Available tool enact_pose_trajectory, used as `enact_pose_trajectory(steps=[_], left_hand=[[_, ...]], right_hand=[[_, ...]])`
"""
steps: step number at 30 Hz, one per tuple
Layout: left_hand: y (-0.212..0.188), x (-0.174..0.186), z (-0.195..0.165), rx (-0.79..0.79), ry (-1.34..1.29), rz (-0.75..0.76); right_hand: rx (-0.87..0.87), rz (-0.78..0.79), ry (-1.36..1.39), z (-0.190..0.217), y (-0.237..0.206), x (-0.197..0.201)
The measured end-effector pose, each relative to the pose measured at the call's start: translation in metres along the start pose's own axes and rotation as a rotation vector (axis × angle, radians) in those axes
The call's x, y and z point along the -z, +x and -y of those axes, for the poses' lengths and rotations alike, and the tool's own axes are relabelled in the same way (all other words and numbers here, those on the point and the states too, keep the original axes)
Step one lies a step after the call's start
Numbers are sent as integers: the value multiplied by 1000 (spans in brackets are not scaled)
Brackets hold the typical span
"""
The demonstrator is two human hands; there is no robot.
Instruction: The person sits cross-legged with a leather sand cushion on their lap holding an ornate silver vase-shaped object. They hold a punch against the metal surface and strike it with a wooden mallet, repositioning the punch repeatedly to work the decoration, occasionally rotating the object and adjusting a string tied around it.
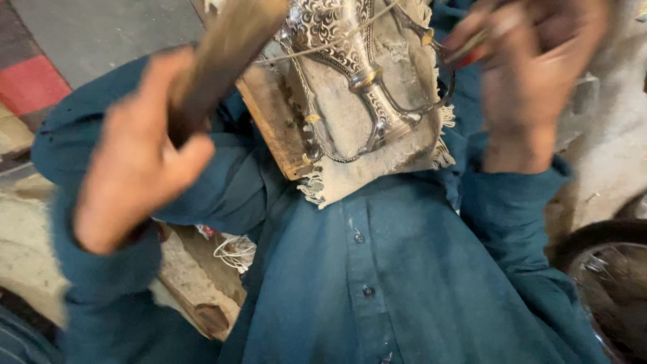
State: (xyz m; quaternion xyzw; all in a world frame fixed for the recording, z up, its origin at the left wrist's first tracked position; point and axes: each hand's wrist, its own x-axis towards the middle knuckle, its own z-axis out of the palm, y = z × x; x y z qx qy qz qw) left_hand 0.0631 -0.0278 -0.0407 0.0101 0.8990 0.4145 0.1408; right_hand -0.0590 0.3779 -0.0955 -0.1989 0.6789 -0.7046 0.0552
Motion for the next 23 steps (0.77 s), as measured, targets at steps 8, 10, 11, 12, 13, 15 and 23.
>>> enact_pose_trajectory(steps=[8, 10, 11, 12, 13, 15, 23], left_hand=[[-45, -85, 13, 154, -296, 190], [-42, -81, 4, 54, -194, 133], [-37, -72, -2, 7, -168, 69], [-33, -62, -10, -37, -140, 4], [-27, -54, -20, -17, -52, -75], [-10, -43, -41, -83, 118, -181], [95, -41, -77, -564, 590, -316]], right_hand=[[-202, 71, -37, -49, 12, 48], [-203, 176, -82, -55, 24, 40], [-175, 237, -62, -54, 29, 36], [-149, 301, -40, -53, 32, 30], [-204, 323, -27, -52, 36, 24], [-311, 360, -7, -45, 44, 16], [-152, 466, -231, -41, 50, 19]])
